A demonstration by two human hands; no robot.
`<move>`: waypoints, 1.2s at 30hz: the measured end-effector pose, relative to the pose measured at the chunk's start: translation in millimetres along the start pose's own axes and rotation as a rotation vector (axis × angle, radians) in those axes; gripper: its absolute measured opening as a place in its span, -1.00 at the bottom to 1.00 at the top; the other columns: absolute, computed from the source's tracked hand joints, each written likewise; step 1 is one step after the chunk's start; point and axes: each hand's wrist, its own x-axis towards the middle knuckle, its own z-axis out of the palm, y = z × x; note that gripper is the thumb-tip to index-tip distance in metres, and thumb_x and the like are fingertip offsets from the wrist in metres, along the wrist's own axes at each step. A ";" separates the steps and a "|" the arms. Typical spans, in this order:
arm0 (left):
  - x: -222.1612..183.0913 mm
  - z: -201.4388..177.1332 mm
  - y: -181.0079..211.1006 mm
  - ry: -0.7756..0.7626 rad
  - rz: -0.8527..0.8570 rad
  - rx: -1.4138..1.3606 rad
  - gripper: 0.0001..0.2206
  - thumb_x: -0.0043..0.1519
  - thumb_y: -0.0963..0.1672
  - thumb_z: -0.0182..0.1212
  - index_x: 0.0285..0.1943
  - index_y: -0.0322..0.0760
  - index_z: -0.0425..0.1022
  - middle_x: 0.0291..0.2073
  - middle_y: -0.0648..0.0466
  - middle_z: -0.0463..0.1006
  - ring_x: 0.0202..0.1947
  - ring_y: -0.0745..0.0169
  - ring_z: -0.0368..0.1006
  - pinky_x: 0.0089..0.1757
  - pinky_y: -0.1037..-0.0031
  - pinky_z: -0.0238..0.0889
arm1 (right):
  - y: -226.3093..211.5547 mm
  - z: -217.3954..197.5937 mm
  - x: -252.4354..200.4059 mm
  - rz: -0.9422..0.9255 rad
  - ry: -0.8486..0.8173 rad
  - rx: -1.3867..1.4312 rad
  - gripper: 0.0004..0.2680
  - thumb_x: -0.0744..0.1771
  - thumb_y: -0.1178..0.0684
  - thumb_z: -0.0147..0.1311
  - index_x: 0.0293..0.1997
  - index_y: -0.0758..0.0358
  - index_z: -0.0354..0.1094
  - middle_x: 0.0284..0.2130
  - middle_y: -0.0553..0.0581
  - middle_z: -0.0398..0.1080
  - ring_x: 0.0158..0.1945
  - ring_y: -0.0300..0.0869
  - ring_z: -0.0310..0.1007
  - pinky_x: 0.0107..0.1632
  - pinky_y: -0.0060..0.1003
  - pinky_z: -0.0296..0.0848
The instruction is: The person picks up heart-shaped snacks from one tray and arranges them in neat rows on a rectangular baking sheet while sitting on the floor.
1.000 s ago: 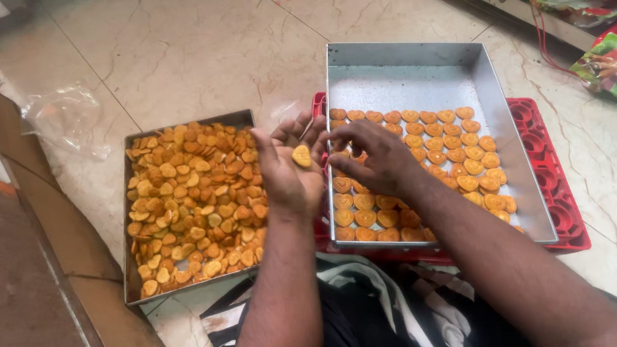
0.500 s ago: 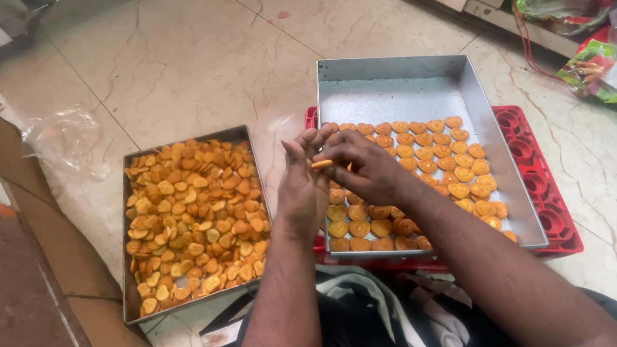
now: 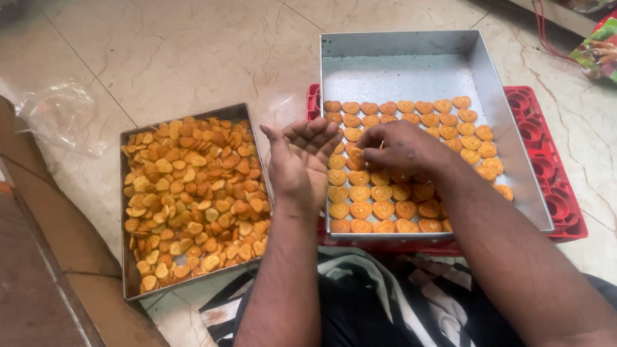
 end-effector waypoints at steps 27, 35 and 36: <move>10.2 -125.7 109.6 0.748 0.296 1.143 -0.66 0.34 0.06 0.14 0.05 -0.22 0.36 0.07 -0.05 0.46 0.05 0.09 0.43 0.03 0.25 0.41 | 1.3 4.9 1.2 -0.118 -0.024 -0.261 -0.73 0.35 -0.12 0.06 0.14 0.03 0.47 0.05 0.15 0.48 0.07 -0.05 0.52 0.14 -0.13 0.47; -49.1 -241.4 81.6 0.649 -0.613 2.220 -0.18 0.24 0.32 -0.11 0.59 0.00 -0.13 0.55 -0.25 -0.23 0.50 -0.42 -0.23 0.27 -0.29 -0.19 | 1.3 0.1 2.5 -0.084 0.005 -0.266 -0.71 0.37 -0.12 -0.01 0.19 0.03 0.42 0.09 0.10 0.47 0.10 -0.06 0.50 0.19 -0.10 0.43; -47.7 -246.0 80.0 0.651 -0.608 2.222 -0.18 0.24 0.32 -0.11 0.59 0.00 -0.13 0.55 -0.25 -0.23 0.50 -0.42 -0.23 0.27 -0.29 -0.19 | -0.7 -0.7 1.4 -0.083 0.007 -0.266 -0.71 0.37 -0.13 -0.02 0.20 0.01 0.41 0.08 0.09 0.49 0.09 -0.06 0.51 0.19 -0.11 0.43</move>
